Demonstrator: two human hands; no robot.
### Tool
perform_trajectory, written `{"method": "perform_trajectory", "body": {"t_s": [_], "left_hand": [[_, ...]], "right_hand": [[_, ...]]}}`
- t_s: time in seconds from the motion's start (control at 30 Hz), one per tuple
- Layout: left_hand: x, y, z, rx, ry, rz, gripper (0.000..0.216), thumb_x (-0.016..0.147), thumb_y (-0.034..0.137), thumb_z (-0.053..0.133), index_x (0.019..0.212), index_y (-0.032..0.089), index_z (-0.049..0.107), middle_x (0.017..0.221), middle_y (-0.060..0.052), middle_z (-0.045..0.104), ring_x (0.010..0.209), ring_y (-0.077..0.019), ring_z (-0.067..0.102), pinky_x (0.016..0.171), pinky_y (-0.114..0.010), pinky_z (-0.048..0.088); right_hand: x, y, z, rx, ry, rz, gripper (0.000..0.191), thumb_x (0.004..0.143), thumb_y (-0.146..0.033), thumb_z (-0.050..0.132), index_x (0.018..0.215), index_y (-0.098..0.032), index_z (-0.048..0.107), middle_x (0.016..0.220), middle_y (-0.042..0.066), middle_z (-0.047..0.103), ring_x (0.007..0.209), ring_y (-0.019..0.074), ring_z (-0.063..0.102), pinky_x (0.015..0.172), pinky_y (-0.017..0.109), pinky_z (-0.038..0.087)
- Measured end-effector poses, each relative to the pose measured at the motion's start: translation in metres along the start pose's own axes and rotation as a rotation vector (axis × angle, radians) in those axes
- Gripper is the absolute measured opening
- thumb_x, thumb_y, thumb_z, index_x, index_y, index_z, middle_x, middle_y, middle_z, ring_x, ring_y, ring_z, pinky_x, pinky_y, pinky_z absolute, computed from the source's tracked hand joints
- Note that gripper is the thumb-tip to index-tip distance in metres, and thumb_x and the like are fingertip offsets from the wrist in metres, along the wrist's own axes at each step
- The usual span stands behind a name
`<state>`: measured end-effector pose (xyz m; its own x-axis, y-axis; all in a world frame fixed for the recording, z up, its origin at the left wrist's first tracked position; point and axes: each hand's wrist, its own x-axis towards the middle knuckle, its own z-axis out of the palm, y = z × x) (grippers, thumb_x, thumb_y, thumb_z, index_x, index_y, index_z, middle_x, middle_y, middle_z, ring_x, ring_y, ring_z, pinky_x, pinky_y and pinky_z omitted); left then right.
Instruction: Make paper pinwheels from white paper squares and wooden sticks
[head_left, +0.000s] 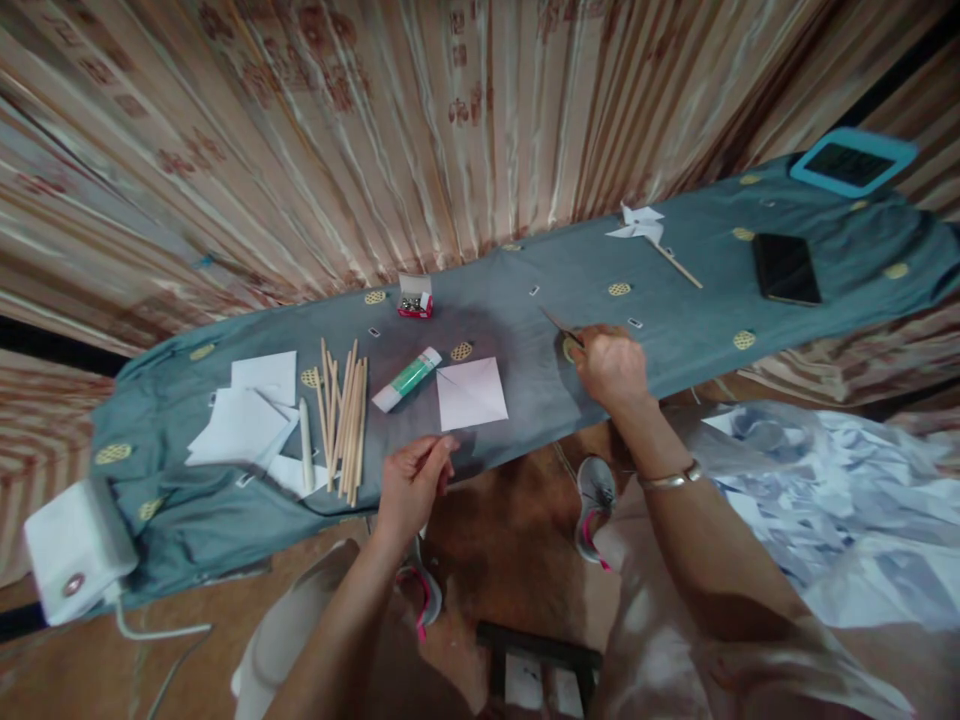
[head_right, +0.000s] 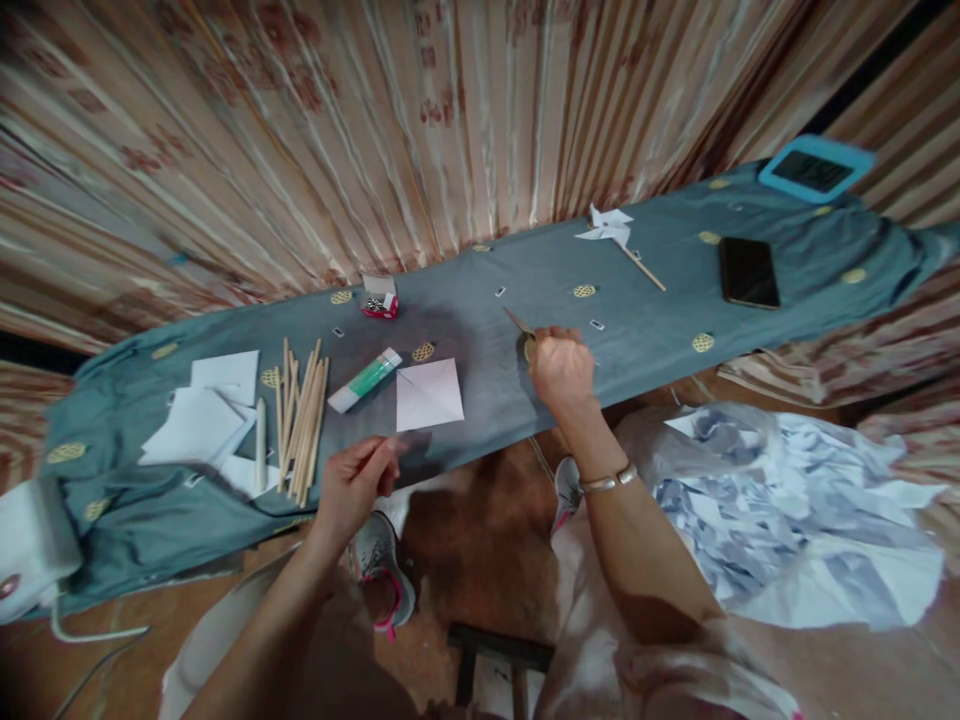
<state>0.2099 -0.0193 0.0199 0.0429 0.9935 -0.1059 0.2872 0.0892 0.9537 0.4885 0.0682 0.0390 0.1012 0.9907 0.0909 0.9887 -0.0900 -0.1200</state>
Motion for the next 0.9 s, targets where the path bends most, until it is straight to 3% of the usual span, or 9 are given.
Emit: {"method": "perform_trajectory", "body": {"t_s": [0.07, 0.13, 0.2, 0.27, 0.43, 0.63, 0.9], "left_hand": [[0.003, 0.000, -0.003, 0.237, 0.087, 0.271, 0.025, 0.090, 0.036, 0.058, 0.089, 0.017, 0.074, 0.074, -0.005, 0.071, 0.066, -0.0160, 0.067, 0.067, -0.029, 0.057], [0.013, -0.001, -0.001, 0.375, 0.084, 0.475, 0.028, 0.094, 0.027, 0.050, 0.106, 0.017, 0.073, 0.110, -0.012, 0.074, 0.105, -0.0236, 0.068, 0.095, -0.041, 0.055], [0.027, -0.005, 0.004, 0.469, 0.002, 0.541, 0.034, 0.096, 0.021, 0.043, 0.118, 0.016, 0.069, 0.126, -0.014, 0.069, 0.127, -0.0259, 0.058, 0.108, -0.048, 0.047], [0.042, -0.011, 0.010, 0.572, -0.076, 0.533, 0.037, 0.096, 0.018, 0.041, 0.123, 0.019, 0.067, 0.135, -0.011, 0.065, 0.141, -0.0263, 0.046, 0.114, -0.051, 0.042], [0.061, -0.027, 0.011, 0.698, -0.173, 0.485, 0.038, 0.099, 0.021, 0.040, 0.126, 0.015, 0.065, 0.140, -0.014, 0.061, 0.142, -0.0273, 0.044, 0.118, -0.054, 0.034], [0.059, -0.034, 0.007, 0.701, -0.209, 0.485, 0.038, 0.100, 0.025, 0.042, 0.130, 0.014, 0.062, 0.145, -0.015, 0.057, 0.142, -0.0281, 0.044, 0.119, -0.056, 0.032], [0.057, -0.032, 0.007, 0.716, -0.219, 0.473, 0.040, 0.100, 0.026, 0.040, 0.134, 0.017, 0.060, 0.148, -0.011, 0.054, 0.145, -0.0258, 0.040, 0.121, -0.053, 0.030]], "right_hand": [[-0.006, -0.009, 0.001, 0.108, 0.051, -0.125, 0.031, 0.097, -0.021, 0.044, 0.107, -0.008, 0.070, 0.108, 0.022, 0.072, 0.104, 0.0351, 0.065, 0.090, 0.046, 0.051], [-0.015, -0.025, 0.006, 0.237, 0.051, -0.301, 0.034, 0.099, -0.020, 0.041, 0.111, -0.010, 0.071, 0.112, 0.018, 0.073, 0.106, 0.0292, 0.065, 0.100, 0.042, 0.049], [-0.024, -0.043, 0.015, 0.307, 0.019, -0.447, 0.034, 0.100, -0.017, 0.040, 0.115, -0.014, 0.070, 0.120, 0.012, 0.071, 0.111, 0.0226, 0.063, 0.102, 0.033, 0.049], [-0.032, -0.060, 0.025, 0.388, -0.003, -0.565, 0.030, 0.097, -0.014, 0.046, 0.113, -0.015, 0.071, 0.119, 0.012, 0.071, 0.108, 0.0216, 0.062, 0.099, 0.032, 0.051], [-0.039, -0.073, 0.041, 0.432, -0.044, -0.708, 0.029, 0.094, -0.007, 0.048, 0.107, -0.014, 0.072, 0.108, 0.013, 0.071, 0.101, 0.0236, 0.061, 0.094, 0.038, 0.054], [-0.038, -0.063, 0.042, 0.397, -0.056, -0.760, 0.032, 0.088, 0.000, 0.049, 0.104, -0.014, 0.073, 0.112, 0.013, 0.070, 0.105, 0.0246, 0.059, 0.095, 0.040, 0.054], [-0.054, -0.046, 0.036, 0.360, -0.041, -0.790, 0.027, 0.094, -0.008, 0.048, 0.093, -0.014, 0.074, 0.112, 0.012, 0.072, 0.098, 0.0239, 0.061, 0.088, 0.039, 0.057]]}}
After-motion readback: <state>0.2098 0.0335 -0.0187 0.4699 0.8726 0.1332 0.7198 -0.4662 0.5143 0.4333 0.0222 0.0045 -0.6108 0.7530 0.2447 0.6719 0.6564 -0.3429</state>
